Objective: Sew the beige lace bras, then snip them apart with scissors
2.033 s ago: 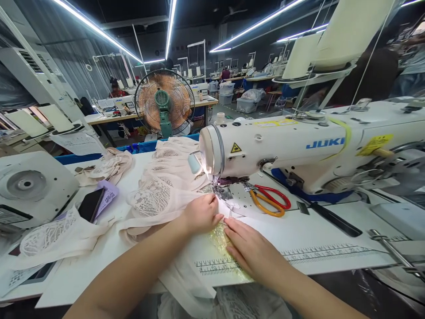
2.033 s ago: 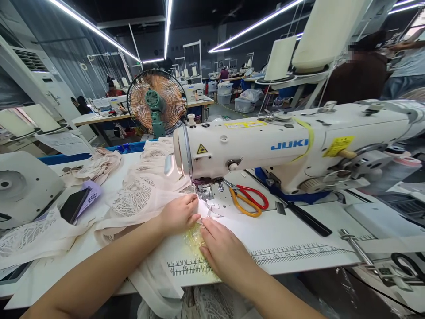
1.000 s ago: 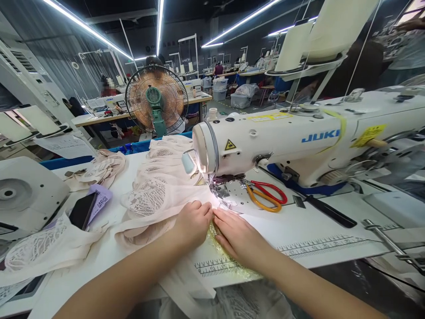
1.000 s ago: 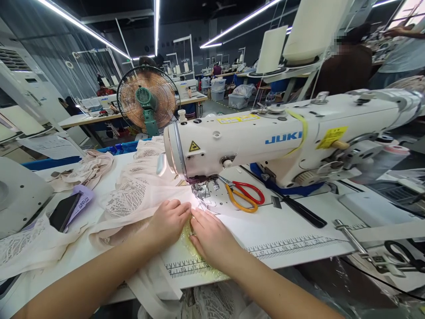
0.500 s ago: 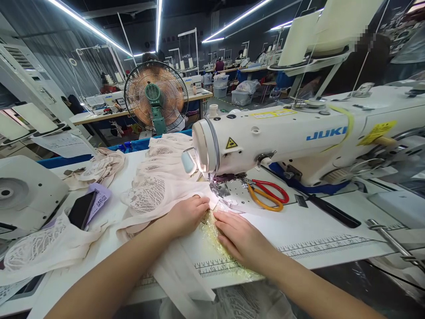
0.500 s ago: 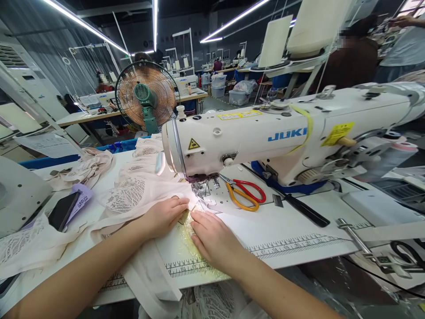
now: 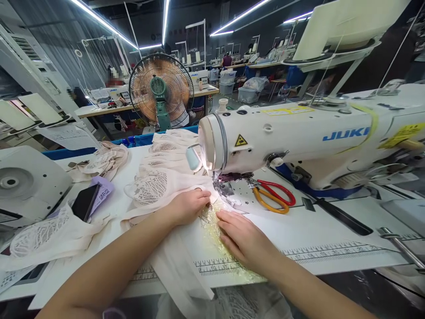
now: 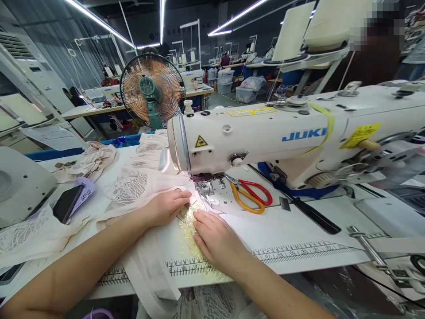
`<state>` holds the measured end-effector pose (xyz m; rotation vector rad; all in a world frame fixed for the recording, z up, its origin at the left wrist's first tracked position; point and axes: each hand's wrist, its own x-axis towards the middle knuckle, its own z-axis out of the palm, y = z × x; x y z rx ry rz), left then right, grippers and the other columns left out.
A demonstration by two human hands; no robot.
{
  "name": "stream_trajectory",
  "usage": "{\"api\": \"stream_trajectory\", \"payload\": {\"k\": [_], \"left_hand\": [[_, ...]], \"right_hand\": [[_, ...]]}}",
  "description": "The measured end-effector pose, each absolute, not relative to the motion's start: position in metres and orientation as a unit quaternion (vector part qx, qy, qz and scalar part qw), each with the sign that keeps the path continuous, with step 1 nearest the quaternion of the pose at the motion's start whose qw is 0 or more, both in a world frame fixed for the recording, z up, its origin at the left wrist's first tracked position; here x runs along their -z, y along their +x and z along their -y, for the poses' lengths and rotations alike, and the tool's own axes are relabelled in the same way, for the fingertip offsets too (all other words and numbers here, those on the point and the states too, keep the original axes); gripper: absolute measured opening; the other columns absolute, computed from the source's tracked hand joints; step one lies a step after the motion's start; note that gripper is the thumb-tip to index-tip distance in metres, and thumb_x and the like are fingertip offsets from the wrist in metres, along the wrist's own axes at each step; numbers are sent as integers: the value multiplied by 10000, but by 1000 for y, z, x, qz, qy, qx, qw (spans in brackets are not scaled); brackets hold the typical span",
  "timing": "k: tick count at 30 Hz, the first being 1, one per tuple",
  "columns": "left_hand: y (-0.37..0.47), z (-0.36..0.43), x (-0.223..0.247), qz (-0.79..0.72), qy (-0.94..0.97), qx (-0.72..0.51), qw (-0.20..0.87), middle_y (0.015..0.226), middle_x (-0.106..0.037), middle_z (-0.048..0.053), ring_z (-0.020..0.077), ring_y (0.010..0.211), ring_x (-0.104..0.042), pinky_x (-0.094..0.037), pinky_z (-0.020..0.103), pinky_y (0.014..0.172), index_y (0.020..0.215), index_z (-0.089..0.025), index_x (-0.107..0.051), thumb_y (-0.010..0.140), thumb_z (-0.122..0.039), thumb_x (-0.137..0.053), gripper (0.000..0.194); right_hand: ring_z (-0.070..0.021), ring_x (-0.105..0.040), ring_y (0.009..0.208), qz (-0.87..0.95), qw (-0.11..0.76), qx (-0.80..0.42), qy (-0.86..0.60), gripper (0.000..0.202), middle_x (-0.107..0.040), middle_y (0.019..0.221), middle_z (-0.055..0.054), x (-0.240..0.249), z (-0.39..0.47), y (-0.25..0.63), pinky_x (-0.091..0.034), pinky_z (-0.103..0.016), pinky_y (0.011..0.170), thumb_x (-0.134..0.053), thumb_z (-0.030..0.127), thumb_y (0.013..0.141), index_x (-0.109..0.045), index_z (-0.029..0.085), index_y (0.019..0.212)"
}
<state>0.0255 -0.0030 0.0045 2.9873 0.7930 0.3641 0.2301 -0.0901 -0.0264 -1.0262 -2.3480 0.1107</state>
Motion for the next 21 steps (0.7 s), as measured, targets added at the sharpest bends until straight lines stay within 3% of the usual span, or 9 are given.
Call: {"api": "stream_trajectory", "payload": {"k": [12,19,21], "left_hand": [[19,-29,4,-305,950,-57,-35,1290,-534,56,194,1093,-520,-454,305,900,1021,-160,-602,893,-152,-393,246],[35,-46,-1,-281,955,-70,-56,1183,-599,62,196,1071,-537,-441,327,924,987,-204,-617,886,-196,-401,238],[34,-46,-2,-283,953,-87,-71,1130,-626,60,213,1042,-555,-444,347,915,1008,-222,-616,875,-222,-403,252]], "right_hand": [[-248,-514,1114,879,287,-56,-377,238,-572,1185,-136,31,94,220,-416,-471,955,-444,188,853,-574,165,1051],[-237,-556,968,900,305,-30,-310,321,-601,1098,-119,60,135,137,-474,-396,790,-495,435,838,-557,179,1021],[-217,-576,880,899,289,11,-328,273,-630,1004,-103,70,137,114,-480,-352,696,-482,412,852,-562,182,976]]}}
